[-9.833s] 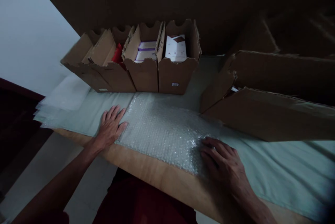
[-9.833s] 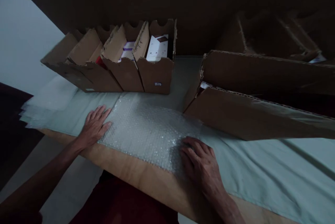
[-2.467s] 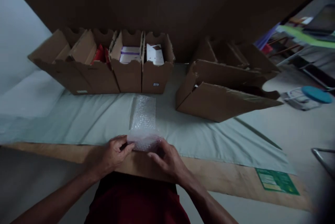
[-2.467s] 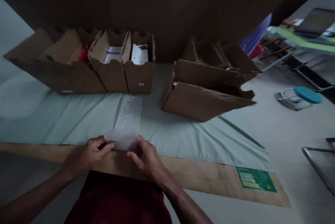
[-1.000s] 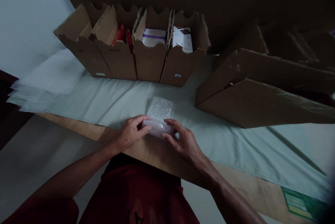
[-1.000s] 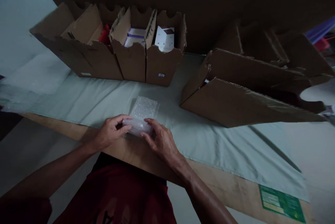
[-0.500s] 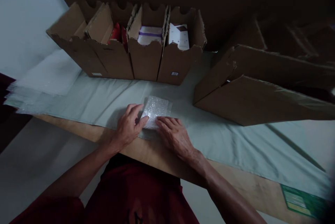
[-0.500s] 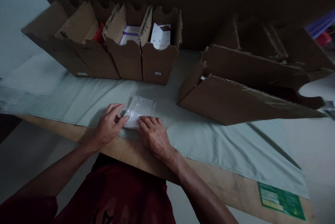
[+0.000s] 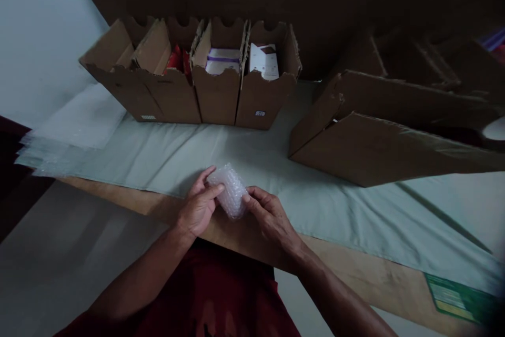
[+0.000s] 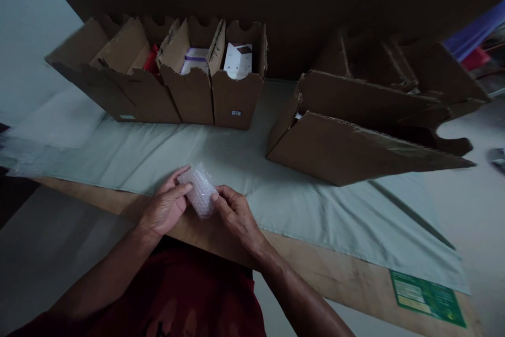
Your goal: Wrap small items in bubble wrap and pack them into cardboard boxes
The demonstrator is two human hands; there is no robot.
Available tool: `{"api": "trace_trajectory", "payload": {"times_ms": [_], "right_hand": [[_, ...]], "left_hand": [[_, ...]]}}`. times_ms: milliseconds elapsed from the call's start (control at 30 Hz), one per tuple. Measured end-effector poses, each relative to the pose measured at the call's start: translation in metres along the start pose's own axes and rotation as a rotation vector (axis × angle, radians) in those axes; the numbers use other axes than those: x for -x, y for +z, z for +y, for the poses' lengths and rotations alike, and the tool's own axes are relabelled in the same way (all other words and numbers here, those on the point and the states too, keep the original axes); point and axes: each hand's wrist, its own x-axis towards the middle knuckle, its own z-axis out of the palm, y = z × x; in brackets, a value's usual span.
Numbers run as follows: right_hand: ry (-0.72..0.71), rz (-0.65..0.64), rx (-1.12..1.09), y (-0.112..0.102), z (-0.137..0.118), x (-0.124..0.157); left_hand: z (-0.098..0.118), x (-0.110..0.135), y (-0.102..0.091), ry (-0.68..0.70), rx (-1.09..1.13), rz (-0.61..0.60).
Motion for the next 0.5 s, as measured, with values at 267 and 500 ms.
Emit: {"api": "trace_trajectory", "payload": {"times_ms": [267,500], "right_hand": [[-0.102,-0.013,0.183,-0.042,-0.027,0.014],[-0.248,0.273,0.397,-0.093,-0.046,0.039]], "left_hand": [[0.011,0.015,0.037,0.14,-0.367,-0.242],[0.059,-0.013,0.096,1.045,-0.907,-0.337]]}}
